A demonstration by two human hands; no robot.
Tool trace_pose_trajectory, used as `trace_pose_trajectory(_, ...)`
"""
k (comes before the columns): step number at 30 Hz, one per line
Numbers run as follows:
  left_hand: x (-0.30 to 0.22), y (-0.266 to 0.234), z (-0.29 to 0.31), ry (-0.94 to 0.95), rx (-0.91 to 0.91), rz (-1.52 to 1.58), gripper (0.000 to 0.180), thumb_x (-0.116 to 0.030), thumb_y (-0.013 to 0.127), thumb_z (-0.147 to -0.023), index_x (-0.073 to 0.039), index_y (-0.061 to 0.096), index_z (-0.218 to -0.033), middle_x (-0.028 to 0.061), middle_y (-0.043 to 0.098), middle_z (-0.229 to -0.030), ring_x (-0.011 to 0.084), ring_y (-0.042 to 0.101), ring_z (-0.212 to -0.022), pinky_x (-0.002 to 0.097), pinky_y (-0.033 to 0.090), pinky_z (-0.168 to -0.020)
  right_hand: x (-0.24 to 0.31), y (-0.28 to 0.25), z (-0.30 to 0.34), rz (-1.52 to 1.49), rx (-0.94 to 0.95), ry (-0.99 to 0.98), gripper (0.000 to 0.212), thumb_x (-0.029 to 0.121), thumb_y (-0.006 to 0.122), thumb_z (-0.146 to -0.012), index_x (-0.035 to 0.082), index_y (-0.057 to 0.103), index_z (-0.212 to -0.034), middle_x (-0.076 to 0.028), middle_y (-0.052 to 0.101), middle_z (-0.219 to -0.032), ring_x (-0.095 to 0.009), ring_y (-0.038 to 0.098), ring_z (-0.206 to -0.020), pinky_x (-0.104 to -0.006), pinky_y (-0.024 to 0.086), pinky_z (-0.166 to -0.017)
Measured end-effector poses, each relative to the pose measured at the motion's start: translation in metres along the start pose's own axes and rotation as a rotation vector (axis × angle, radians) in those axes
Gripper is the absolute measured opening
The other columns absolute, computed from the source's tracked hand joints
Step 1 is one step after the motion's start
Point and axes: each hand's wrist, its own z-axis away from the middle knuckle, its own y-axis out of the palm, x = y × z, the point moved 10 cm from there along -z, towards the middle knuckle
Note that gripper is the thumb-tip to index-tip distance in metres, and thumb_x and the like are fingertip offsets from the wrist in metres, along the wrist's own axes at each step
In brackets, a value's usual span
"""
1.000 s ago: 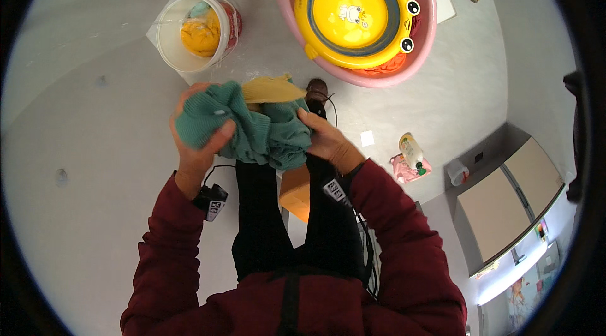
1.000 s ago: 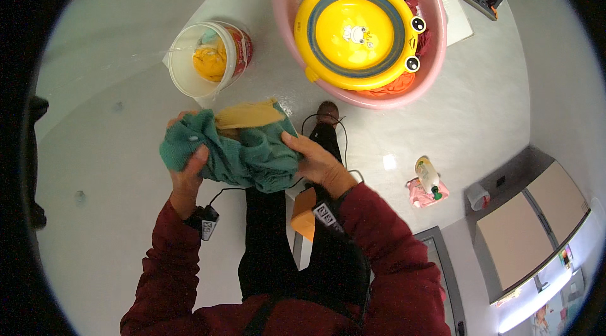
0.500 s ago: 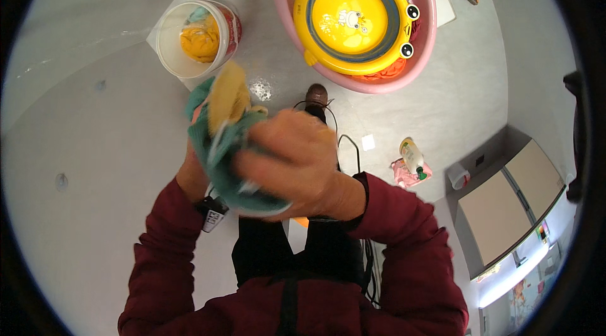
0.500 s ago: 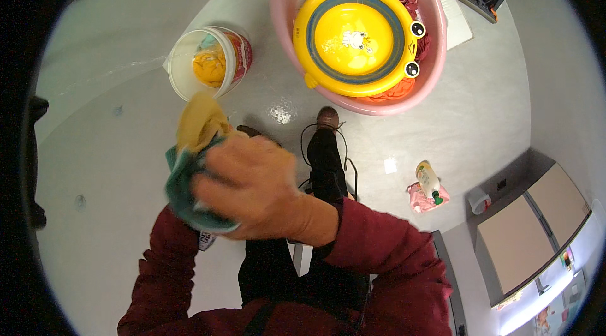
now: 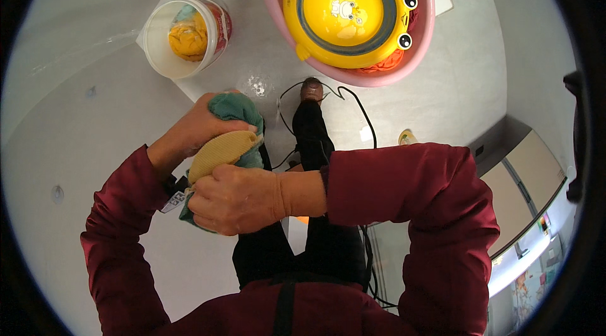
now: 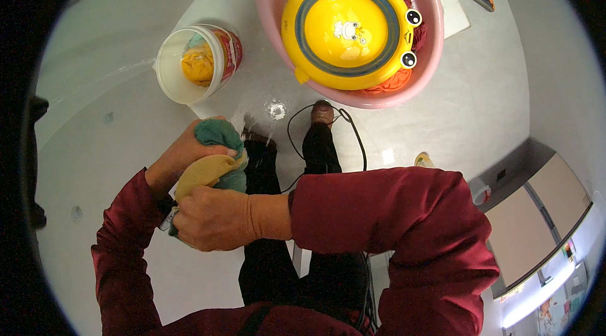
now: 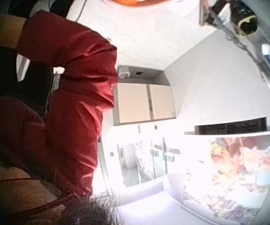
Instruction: The person washes and rinses several pieces of clothing by hand. They scrub a yellow and a green garment in a bucket of soapy water, then rinse them under a shower head and place them into a pink basin.
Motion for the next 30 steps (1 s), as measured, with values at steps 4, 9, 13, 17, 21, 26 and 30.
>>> trace_pose_trajectory(4, 0.009, 0.000, -0.011, 0.002, -0.025, -0.114, 0.022, -0.015, 0.072, -0.065, -0.004, 0.059, -0.079, 0.0007, 0.058, -0.072, 0.0075, 0.052, -0.066, 0.0237, 0.044, -0.061, -0.002, 0.022, 0.017, 0.013, 0.061, -0.023, 0.012, 0.020, 0.056, -0.068, 0.009, 0.057, -0.064, -0.001, 0.049, -0.064, -0.017, 0.052, -0.061, -0.0319, 0.042, -0.050)
trace_pose_trajectory(9, 0.044, -0.007, -0.026, -0.034, -0.099, -0.153, 0.020, -0.017, 0.071, -0.066, -0.005, 0.059, -0.078, 0.0016, 0.058, -0.072, 0.0079, 0.052, -0.066, 0.0241, 0.044, -0.061, -0.016, 0.034, 0.033, -0.040, 0.062, 0.034, 0.012, 0.023, 0.059, -0.065, 0.012, 0.054, -0.065, -0.001, 0.048, -0.068, -0.017, 0.052, -0.064, -0.0295, 0.041, -0.052)
trace_pose_trajectory(13, 0.070, -0.005, -0.037, -0.021, -0.091, 0.325, 0.022, -0.020, 0.064, -0.076, -0.008, 0.059, -0.093, 0.0037, 0.061, -0.086, 0.0105, 0.057, -0.076, 0.0272, 0.047, -0.067, -0.063, 0.015, 0.056, -0.190, 0.018, 0.293, 0.023, 0.026, 0.067, -0.059, 0.011, 0.053, -0.070, -0.001, 0.051, -0.073, -0.019, 0.055, -0.070, -0.0312, 0.043, -0.055)
trace_pose_trajectory(17, 0.067, 0.020, -0.048, -0.046, 0.035, 0.664, 0.060, -0.051, 0.047, -0.085, -0.014, 0.036, -0.130, 0.0077, 0.042, -0.129, 0.0195, 0.045, -0.115, 0.0414, 0.041, -0.091, -0.152, -0.068, 0.146, -0.144, -0.397, 0.980, 0.029, 0.018, 0.068, -0.057, 0.005, 0.059, -0.080, -0.006, 0.059, -0.076, -0.020, 0.058, -0.068, -0.0325, 0.046, -0.058)
trace_pose_trajectory(21, 0.015, 0.043, -0.094, 0.070, 0.117, 0.818, 0.070, -0.060, 0.041, -0.083, -0.013, 0.031, -0.133, 0.0090, 0.038, -0.132, 0.0235, 0.038, -0.121, 0.0458, 0.034, -0.097, -0.166, -0.138, 0.257, -0.305, -1.105, 1.371, 0.020, 0.014, 0.055, -0.080, 0.000, 0.061, -0.094, -0.003, 0.059, -0.083, -0.010, 0.053, -0.069, -0.0233, 0.044, -0.061)
trace_pose_trajectory(26, -0.023, 0.038, -0.125, 0.333, -0.068, 0.796, 0.065, -0.053, 0.046, -0.085, -0.008, 0.034, -0.130, 0.0100, 0.044, -0.125, 0.0232, 0.042, -0.116, 0.0396, 0.039, -0.092, -0.178, -0.161, 0.316, -0.413, -1.565, 1.316, 0.038, 0.027, 0.048, -0.085, -0.003, 0.052, -0.107, -0.011, 0.058, -0.101, -0.020, 0.058, -0.088, -0.0328, 0.048, -0.076)
trace_pose_trajectory(30, 0.014, 0.009, -0.118, 0.275, -0.174, 0.616, 0.052, -0.043, 0.049, -0.087, -0.006, 0.043, -0.123, 0.0096, 0.052, -0.113, 0.0223, 0.052, -0.103, 0.0354, 0.043, -0.085, -0.218, -0.123, 0.331, -0.429, -1.224, 1.406, 0.042, 0.031, 0.057, -0.081, 0.000, 0.050, -0.110, -0.008, 0.056, -0.104, -0.020, 0.055, -0.094, -0.0317, 0.046, -0.079)
